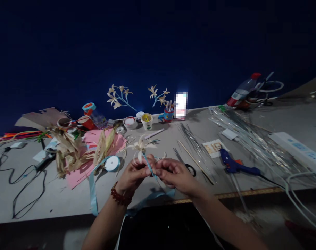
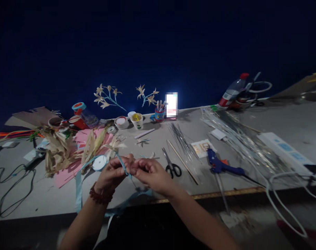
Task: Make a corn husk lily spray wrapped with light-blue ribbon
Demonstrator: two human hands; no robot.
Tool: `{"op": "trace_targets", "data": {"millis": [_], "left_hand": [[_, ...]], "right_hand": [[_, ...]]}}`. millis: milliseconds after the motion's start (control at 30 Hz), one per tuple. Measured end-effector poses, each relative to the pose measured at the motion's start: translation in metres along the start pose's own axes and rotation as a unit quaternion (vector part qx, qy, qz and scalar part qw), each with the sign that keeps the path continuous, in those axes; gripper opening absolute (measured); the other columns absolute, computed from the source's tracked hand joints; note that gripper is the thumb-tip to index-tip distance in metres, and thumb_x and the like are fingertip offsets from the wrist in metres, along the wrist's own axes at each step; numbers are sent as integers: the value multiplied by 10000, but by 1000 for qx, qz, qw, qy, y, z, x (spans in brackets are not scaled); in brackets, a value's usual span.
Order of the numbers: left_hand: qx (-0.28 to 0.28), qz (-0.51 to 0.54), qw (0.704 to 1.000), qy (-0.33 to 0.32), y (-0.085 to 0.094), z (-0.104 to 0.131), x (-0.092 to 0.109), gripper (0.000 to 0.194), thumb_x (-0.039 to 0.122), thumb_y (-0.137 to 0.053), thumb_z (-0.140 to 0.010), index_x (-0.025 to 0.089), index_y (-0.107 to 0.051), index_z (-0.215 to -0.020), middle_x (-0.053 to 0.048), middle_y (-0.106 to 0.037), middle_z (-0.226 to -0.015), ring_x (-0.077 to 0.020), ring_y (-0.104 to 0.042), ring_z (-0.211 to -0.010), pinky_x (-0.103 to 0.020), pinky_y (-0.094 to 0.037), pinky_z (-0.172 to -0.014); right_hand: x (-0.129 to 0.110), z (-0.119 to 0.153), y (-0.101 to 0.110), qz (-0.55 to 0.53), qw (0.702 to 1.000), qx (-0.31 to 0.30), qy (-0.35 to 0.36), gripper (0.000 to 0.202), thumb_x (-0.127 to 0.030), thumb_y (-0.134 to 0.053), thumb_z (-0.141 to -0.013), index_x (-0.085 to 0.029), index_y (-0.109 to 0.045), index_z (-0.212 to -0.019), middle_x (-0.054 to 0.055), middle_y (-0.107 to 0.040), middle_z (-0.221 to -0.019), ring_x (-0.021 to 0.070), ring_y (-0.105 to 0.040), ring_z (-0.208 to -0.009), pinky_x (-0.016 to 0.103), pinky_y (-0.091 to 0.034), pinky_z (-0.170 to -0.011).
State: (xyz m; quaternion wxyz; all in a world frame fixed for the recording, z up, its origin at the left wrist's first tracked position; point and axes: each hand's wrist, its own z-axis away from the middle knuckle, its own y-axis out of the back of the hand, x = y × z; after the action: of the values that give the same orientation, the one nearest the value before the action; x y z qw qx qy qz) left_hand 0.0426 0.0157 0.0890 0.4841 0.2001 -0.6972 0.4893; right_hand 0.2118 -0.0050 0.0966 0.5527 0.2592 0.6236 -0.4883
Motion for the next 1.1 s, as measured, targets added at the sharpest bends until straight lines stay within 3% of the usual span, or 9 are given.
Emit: {"op": "trace_targets", "data": {"millis": [167, 267, 433, 533, 667, 867, 967, 1100], "left_hand": [[-16, -37, 999, -10, 5, -5, -2, 258, 412, -790, -688, 170, -706, -667, -26, -496, -677, -159, -494, -656, -306, -429, -644], [-4, -35, 999, -23, 5, -5, -4, 239, 391, -784, -703, 168, -699, -705, -22, -489, -695, -154, -491, -673, -294, -433, -653], [50, -57, 994, -75, -1, -3, -12, 219, 340, -789, -709, 175, -688, -812, -20, -527, -787, -145, -507, -725, -278, -453, -696], [105, -73, 987, -102, -7, -2, -13, 216, 310, -796, -704, 183, -683, -836, -29, -594, -822, -155, -553, -763, -279, -472, -728], [190, -79, 974, -91, -15, -1, -11, 173, 261, -769, -745, 192, -688, -880, -44, -678, -896, -144, -586, -782, -230, -471, -676], [207, -76, 970, -103, -20, -1, -12, 123, 237, -751, -771, 195, -664, -846, -2, -665, -815, -106, -561, -719, -216, -468, -705], [192, -81, 972, -104, -18, -4, -13, 86, 236, -723, -800, 181, -660, -821, -2, -631, -778, -97, -528, -674, -209, -451, -659], [138, -60, 983, -106, -16, -9, -9, 118, 271, -734, -785, 172, -676, -809, -10, -590, -781, -97, -486, -656, -205, -415, -592]], "right_hand": [[2, -1, 0, -97, 993, -49, -47, 305, -421, -729, -785, -179, -543, -786, -126, -277, -497, 27, -164, -391, 165, -134, -362], [2, -2, -1, -67, 997, -40, -23, 311, -446, -694, -816, -185, -526, -795, -117, -296, -525, 31, -183, -393, 170, -158, -363], [-2, -3, -2, 49, 997, 26, 57, 323, -496, -619, -858, -197, -518, -790, -79, -381, -584, 56, -295, -440, 196, -242, -415], [-5, -2, -2, 174, 974, 75, 121, 254, -417, -570, -905, -189, -548, -796, -31, -510, -666, 98, -450, -574, 217, -346, -528], [-6, 1, 0, 299, 933, 99, 175, 181, -310, -475, -960, -189, -582, -880, 2, -606, -759, 132, -531, -689, 238, -390, -621], [-6, 2, 0, 366, 890, 143, 232, 141, -257, -473, -959, -195, -586, -902, 26, -647, -802, 151, -574, -726, 263, -405, -681], [-9, 0, 4, 346, 902, 138, 218, 159, -283, -489, -954, -190, -592, -877, 1, -604, -726, 134, -535, -666, 248, -391, -636], [-13, -4, 11, 230, 959, 77, 148, 208, -349, -539, -922, -179, -601, -820, -34, -503, -648, 98, -442, -568, 218, -354, -538]]}}
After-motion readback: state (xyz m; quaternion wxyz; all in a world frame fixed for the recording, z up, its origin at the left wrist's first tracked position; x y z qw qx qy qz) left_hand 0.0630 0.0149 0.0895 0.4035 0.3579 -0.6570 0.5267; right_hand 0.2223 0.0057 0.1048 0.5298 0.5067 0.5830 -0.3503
